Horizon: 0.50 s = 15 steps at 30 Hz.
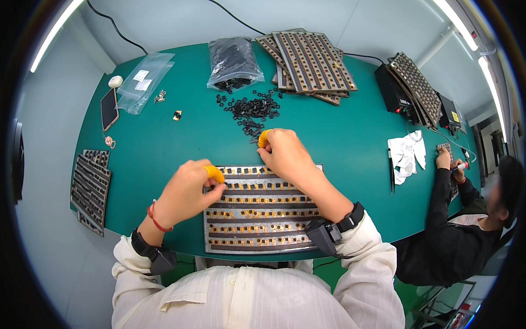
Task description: Placing small black lens spacers or housings onto an array of camera sensors.
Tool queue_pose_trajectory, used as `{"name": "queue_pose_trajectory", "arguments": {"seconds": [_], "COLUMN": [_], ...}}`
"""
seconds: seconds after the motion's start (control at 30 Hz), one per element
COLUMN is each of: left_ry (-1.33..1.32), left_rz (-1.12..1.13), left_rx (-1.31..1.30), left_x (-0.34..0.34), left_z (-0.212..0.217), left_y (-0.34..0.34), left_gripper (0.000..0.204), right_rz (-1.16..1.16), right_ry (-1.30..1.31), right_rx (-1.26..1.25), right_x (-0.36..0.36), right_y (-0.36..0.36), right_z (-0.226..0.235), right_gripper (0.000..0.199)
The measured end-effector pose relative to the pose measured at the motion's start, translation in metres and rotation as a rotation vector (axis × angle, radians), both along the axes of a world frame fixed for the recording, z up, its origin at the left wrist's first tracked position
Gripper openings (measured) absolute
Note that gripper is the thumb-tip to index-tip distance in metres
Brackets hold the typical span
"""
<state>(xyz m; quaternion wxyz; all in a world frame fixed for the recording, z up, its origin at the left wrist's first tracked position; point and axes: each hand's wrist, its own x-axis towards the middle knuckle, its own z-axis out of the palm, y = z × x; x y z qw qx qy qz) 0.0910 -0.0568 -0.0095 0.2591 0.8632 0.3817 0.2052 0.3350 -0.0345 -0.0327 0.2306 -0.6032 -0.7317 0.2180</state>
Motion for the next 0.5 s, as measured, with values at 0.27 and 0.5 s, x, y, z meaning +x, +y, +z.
{"name": "queue_pose_trajectory", "arguments": {"seconds": [0.27, 0.5], "left_ry": [0.032, 0.118], "left_rz": [-0.152, -0.117], "left_rx": [0.076, 0.194], "left_x": [0.007, 0.007], "left_z": [-0.021, -0.017], "left_y": [-0.02, -0.038], "left_gripper": [0.009, 0.019], "right_rz": [0.087, 0.092], "right_ry": [0.017, -0.05], "right_rx": [-0.013, -0.129], "right_x": [0.018, 0.05], "right_y": [-0.037, -0.101], "right_z": [0.03, 0.032], "right_gripper": [0.013, 0.013]}}
